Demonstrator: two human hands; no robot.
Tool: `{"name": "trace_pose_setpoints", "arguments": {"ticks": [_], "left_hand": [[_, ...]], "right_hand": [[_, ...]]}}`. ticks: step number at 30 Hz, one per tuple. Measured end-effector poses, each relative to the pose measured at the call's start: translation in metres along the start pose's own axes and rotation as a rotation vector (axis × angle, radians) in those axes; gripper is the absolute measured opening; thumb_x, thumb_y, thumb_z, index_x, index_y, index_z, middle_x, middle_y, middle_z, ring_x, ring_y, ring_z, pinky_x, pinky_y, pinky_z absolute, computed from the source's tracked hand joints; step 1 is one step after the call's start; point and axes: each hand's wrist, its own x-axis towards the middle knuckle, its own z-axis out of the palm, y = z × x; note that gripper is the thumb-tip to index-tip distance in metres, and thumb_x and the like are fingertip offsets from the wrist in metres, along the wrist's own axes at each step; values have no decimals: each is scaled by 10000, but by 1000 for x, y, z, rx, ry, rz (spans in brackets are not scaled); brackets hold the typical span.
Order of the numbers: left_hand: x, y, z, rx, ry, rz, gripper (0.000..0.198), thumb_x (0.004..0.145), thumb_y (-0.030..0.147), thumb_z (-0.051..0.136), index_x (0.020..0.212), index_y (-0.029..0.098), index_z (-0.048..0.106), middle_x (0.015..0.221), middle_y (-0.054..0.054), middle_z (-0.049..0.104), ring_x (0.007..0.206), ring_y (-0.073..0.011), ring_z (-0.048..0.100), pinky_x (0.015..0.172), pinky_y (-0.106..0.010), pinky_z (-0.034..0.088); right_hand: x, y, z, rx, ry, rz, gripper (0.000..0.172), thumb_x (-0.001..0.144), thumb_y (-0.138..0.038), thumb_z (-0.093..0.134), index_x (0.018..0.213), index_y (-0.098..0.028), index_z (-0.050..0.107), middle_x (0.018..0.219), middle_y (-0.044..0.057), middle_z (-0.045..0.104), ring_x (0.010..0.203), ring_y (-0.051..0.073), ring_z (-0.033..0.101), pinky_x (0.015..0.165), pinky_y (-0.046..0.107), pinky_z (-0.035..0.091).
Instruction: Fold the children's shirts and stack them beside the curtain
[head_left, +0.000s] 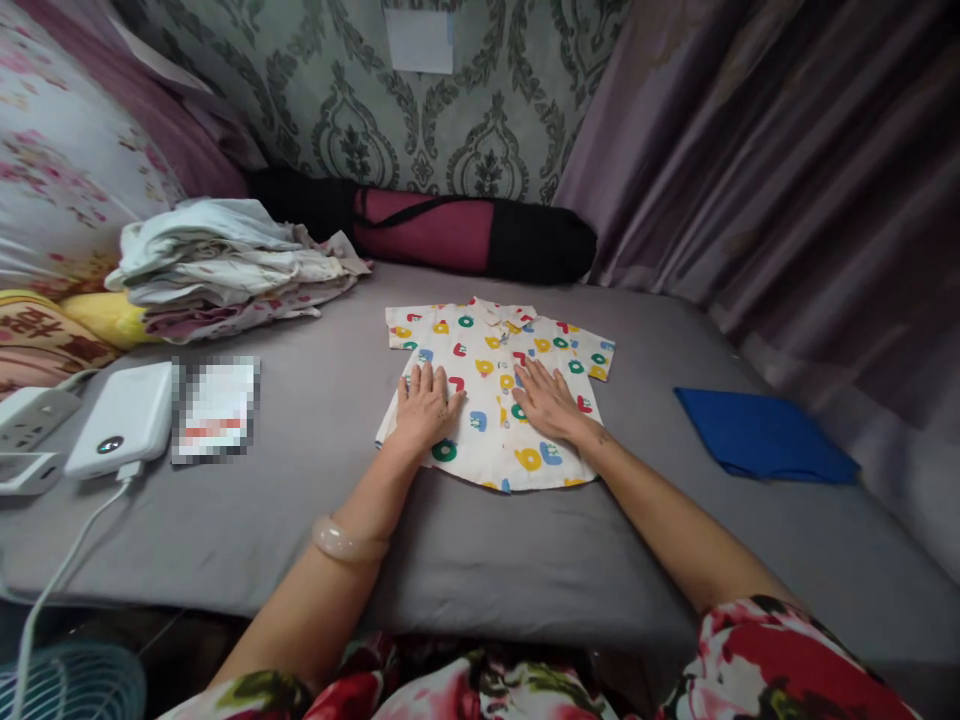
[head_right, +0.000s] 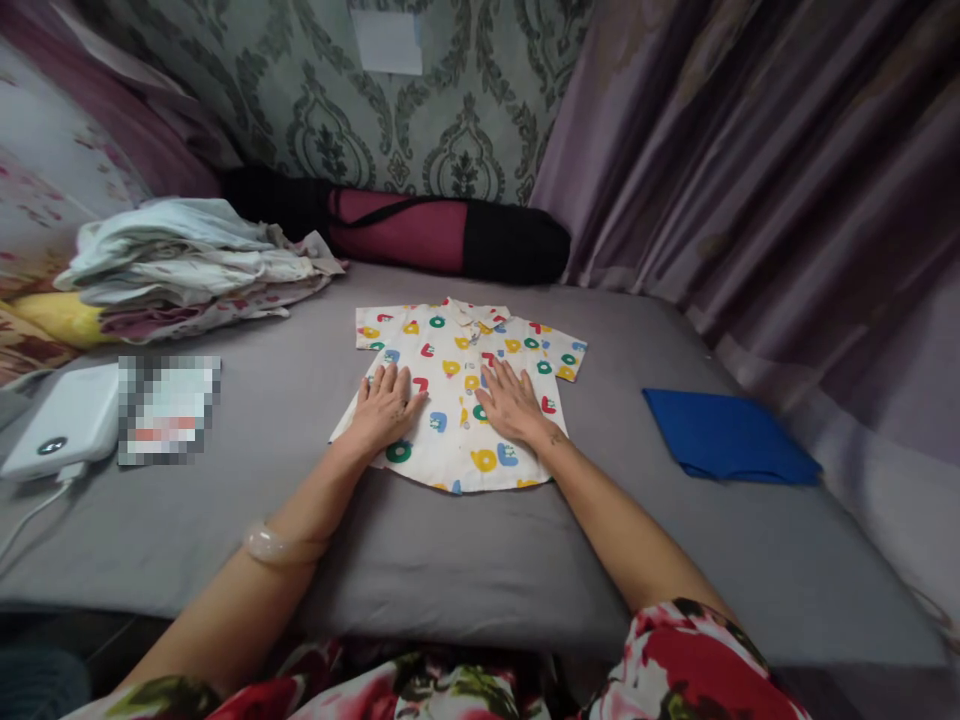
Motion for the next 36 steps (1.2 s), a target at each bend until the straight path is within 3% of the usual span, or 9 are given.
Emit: {"name": "trace_pose_setpoints", "arguments": {"ticks": [6,14,16,19,22,25,28,30,36], "left_hand": [[-1,0,2,22,23,11,665,959,502,255,1455,63,315,1549,-204,236,1440,-351,169,1139,-548,159],[-16,16,2,71,109,110,575,972,445,275,1389,71,406,1512,-219,314,1427,-332,230,1128,-565,180],[-25,29,2,71,113,213,575,977,445,266,1399,78,398,1515,-207,318,1429,-305,238,1143,-536,174],[-39,49,4,56,89,426,564,981,439,263,1422,108,383,1528,-170,310,1437,-268,229,1158,-493,177],[-46,57,8,53,35,525,551,986,423,249,1442,137,368,1534,-136,311,1438,-248,229,1158,-470,200],[-44,55,10,61,-9,516,598,977,466,267,1453,112,347,1530,-152,309,1431,-252,245,1154,-470,217],[-40,51,9,65,-37,521,619,971,484,283,1459,106,332,1534,-157,294,1432,-243,242,1158,-465,213],[-39,50,8,73,-66,503,629,971,485,276,1467,100,316,1542,-156,270,1437,-245,224,1160,-456,206],[-32,41,8,124,-70,304,690,957,536,259,1483,90,286,1560,-163,209,1447,-305,155,1152,-489,189]], "right_hand": [[-60,-26,0,47,-66,-103,632,984,-497,187,1530,-180,168,1597,82,63,1465,235,-9,1171,492,1],[-129,-63,-8,146,-62,-267,576,982,-404,301,1514,-192,241,1584,90,143,1464,224,67,1185,478,35],[-139,-67,-15,220,-82,-338,550,972,-390,353,1491,-213,310,1567,90,223,1453,226,147,1183,469,88],[-133,-59,-28,404,-119,-438,401,976,-357,361,1307,-269,568,1375,32,550,1300,199,457,1117,369,297],[-104,-33,-36,547,19,-275,409,990,-318,297,1141,-223,665,1075,9,712,1032,159,636,939,278,455],[-73,0,-30,370,263,1,416,965,-301,350,1287,-151,566,1310,101,593,1229,188,518,1048,312,369],[-58,23,-14,129,212,173,540,968,-370,342,1445,-120,383,1540,151,286,1432,256,220,1152,445,183],[-58,29,-4,54,152,200,576,979,-410,292,1485,-133,310,1573,141,185,1454,270,132,1159,494,110],[-63,27,3,28,127,180,588,985,-432,243,1495,-145,291,1578,130,169,1456,265,119,1163,484,76]]}}
